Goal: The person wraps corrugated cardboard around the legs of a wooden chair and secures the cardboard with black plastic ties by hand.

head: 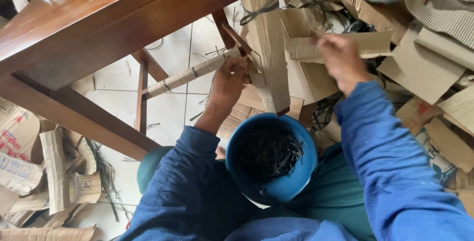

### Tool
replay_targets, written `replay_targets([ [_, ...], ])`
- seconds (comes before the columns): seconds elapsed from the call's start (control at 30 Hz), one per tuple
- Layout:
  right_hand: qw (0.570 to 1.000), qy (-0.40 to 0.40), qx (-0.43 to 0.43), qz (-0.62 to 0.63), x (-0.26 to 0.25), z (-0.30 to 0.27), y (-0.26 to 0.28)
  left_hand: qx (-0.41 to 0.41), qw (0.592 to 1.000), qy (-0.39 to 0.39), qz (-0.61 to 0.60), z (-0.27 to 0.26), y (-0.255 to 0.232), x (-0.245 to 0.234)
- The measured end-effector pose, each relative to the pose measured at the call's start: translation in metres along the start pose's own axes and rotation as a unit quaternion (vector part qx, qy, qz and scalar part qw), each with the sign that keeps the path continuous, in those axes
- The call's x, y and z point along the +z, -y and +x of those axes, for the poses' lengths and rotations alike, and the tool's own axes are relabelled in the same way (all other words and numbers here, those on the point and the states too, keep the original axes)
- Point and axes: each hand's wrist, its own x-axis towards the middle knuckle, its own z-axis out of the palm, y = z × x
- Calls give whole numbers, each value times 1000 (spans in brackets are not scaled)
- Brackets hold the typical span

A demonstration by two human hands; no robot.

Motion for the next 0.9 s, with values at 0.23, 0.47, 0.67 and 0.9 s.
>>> replay_targets([
  [0.23,950,182,-46,-250,51,12,-79,-86,996,13,14,14,130,45],
  [0.47,954,271,-10,-126,65,8,-118,-87,989,92,76,20,129,63],
  [0.67,957,283,13,-67,60,6,-111,32,974,136,179,46,164,63],
  [0.9,917,247,-28,-314,57,13,-116,49,928,170,327,48,147,46],
])
